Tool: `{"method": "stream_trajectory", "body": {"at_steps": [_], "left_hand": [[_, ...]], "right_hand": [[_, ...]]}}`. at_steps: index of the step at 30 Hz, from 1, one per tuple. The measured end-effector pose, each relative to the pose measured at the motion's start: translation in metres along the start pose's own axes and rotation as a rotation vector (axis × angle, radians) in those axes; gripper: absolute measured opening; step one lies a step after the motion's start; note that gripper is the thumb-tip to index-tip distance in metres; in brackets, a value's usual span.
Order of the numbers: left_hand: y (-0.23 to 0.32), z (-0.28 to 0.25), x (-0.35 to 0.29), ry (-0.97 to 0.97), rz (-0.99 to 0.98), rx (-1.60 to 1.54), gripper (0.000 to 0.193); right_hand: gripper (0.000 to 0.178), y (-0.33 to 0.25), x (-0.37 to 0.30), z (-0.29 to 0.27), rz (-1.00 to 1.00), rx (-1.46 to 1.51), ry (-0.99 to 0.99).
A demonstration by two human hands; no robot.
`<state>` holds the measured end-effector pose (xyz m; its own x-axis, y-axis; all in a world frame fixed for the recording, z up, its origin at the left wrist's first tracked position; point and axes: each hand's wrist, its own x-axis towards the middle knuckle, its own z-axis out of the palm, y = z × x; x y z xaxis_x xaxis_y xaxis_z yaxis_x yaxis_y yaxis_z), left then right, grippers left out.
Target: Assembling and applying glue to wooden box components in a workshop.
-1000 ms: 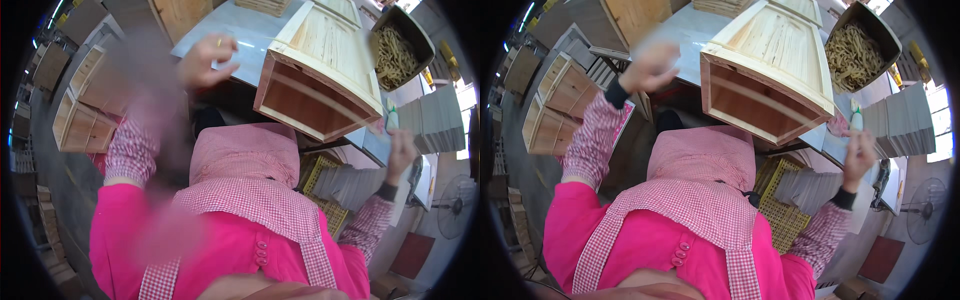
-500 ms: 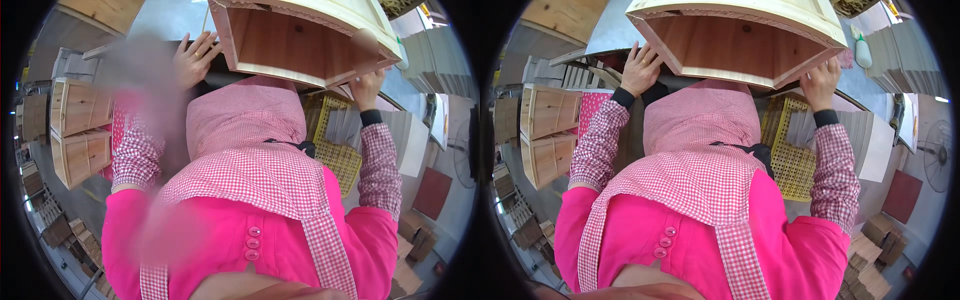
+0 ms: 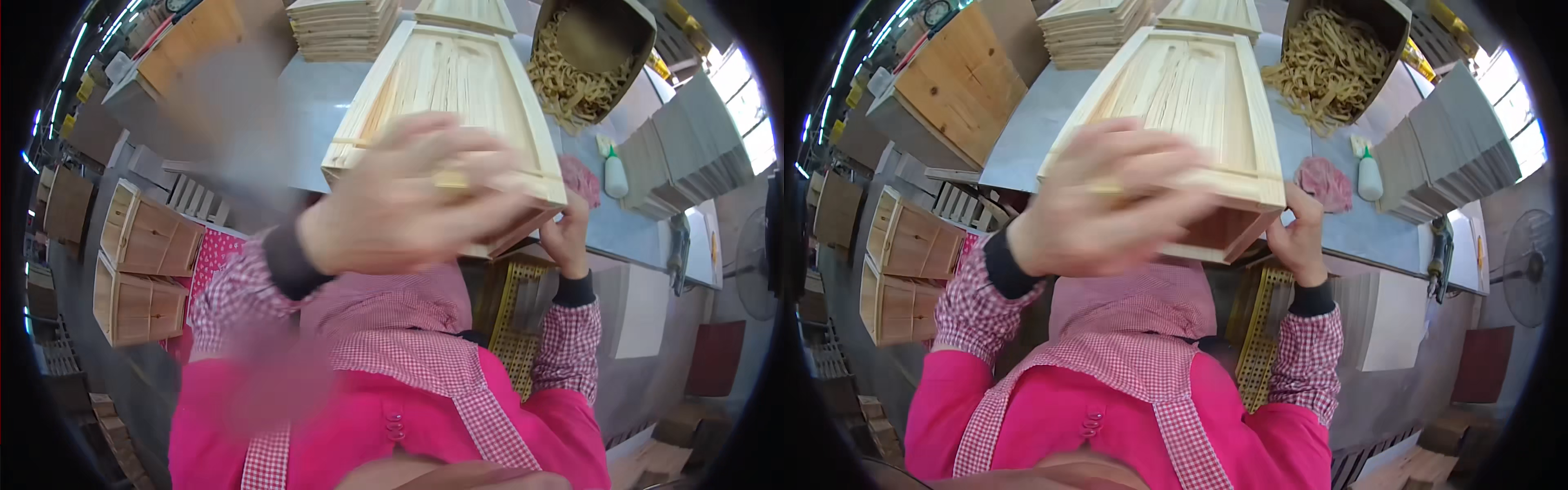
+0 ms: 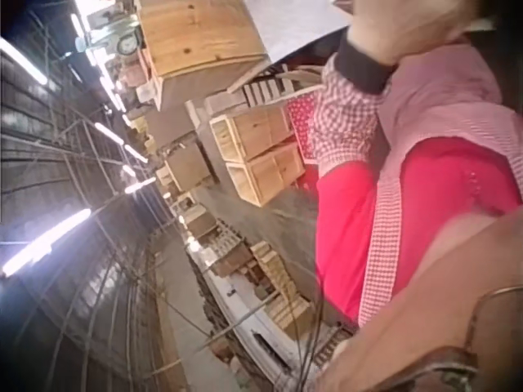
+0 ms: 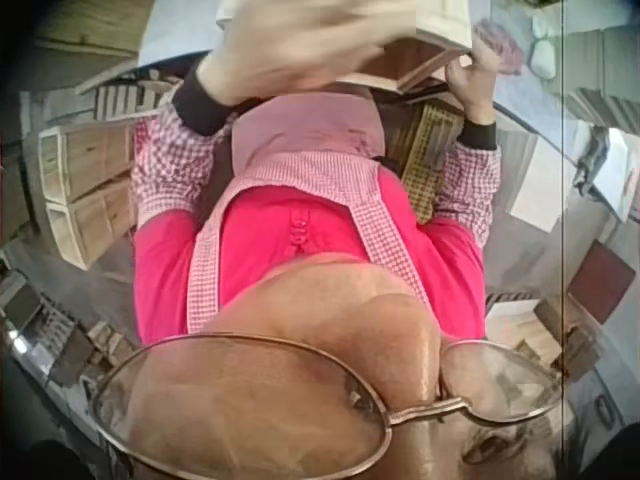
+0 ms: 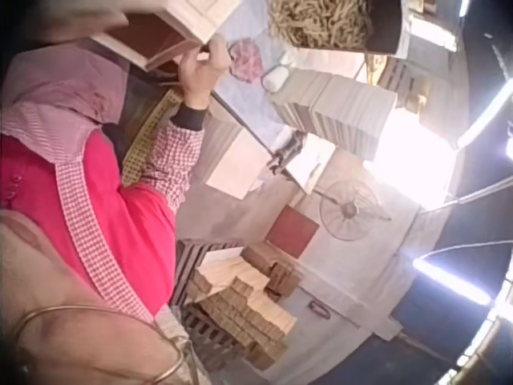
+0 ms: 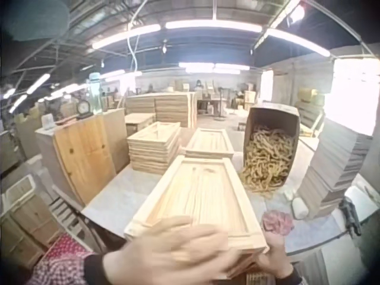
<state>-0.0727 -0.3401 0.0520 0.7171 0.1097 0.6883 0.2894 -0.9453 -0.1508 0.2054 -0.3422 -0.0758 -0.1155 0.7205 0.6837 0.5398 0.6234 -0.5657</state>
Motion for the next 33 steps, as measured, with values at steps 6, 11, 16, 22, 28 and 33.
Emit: {"method": "stream_trajectory", "body": {"at_steps": [6,11,16,22,28,33], "left_hand": [[-0.015,0.067,0.053,-0.298,0.12,-0.121,0.035],[-0.016,0.07,0.054,-0.376,0.043,-0.27,0.023],[-0.02,0.076,0.06,-0.304,0.031,-0.331,0.022],[-0.012,0.074,0.028,-0.166,0.064,-0.232,0.025],[-0.003,0.026,-0.013,0.07,-0.002,-0.13,0.038],[-0.017,-0.032,-0.092,0.031,-0.388,0.019,0.044]], "right_hand": [[0.008,0.01,0.032,-0.026,0.029,0.036,-0.059],[0.009,0.051,0.121,-0.004,0.16,-0.001,0.156],[0.012,0.147,0.134,0.032,0.124,-0.197,0.119],[0.021,0.037,0.064,0.036,0.409,0.156,0.104],[0.012,-0.071,0.139,0.014,-0.023,-0.116,-0.237],[0.012,-0.118,0.167,0.081,-0.49,-0.305,-0.641]]}}
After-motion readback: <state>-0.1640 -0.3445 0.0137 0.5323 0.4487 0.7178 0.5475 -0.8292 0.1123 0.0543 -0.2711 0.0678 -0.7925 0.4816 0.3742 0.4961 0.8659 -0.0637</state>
